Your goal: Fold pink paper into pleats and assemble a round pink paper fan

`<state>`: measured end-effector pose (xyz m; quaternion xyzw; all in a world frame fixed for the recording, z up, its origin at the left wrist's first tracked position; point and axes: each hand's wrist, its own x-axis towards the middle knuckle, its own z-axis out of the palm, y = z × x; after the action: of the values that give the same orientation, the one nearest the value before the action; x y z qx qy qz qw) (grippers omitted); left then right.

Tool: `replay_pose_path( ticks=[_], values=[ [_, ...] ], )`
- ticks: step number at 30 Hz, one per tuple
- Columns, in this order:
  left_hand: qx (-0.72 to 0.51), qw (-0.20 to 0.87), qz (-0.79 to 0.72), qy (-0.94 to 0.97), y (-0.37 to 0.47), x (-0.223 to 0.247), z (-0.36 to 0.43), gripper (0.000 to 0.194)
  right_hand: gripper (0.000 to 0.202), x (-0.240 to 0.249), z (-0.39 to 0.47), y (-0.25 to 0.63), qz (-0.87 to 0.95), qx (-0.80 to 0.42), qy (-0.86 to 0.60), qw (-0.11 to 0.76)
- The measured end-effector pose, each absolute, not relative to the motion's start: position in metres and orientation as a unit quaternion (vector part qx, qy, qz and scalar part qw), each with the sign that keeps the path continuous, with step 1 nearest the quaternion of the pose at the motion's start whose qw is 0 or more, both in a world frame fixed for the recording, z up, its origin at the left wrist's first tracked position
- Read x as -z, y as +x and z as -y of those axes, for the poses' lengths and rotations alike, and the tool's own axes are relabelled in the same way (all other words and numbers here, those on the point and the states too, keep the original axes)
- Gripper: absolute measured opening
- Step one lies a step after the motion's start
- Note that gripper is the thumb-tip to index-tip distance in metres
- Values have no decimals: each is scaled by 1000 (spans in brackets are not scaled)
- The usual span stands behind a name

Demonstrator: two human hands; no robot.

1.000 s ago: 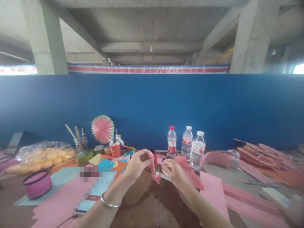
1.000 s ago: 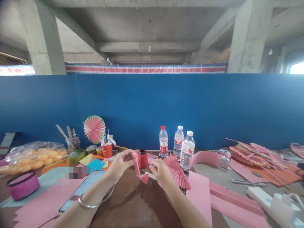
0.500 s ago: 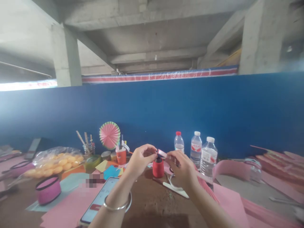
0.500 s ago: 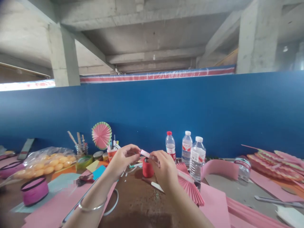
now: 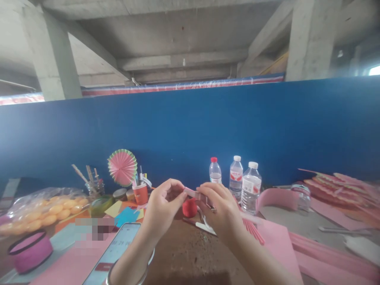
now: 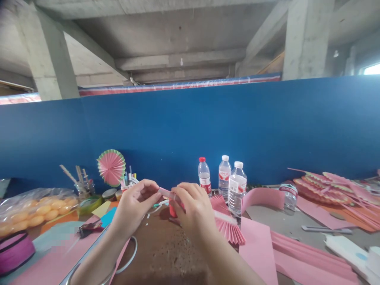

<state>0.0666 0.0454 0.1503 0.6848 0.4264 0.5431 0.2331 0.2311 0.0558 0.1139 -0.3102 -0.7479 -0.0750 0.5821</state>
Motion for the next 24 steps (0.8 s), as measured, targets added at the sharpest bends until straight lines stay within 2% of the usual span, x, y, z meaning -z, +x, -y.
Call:
replay_pose_path(
  ticks=[4,8,18,24],
  values=[
    [-541,228,-454,671,75,-151,-37,4,25,-112,-43,224,746,48,-232,622],
    [-528,290,-441,665,83,-151,-29,8,21,-111,-38,217,709,9,-296,640],
    [-540,295,-448,649,84,-146,-35,7,21,-110,-41,214,704,-24,-314,636],
    [-537,287,-446,657,79,-144,-40,10,20,-113,-40,211,659,-151,-363,641]
  ],
)
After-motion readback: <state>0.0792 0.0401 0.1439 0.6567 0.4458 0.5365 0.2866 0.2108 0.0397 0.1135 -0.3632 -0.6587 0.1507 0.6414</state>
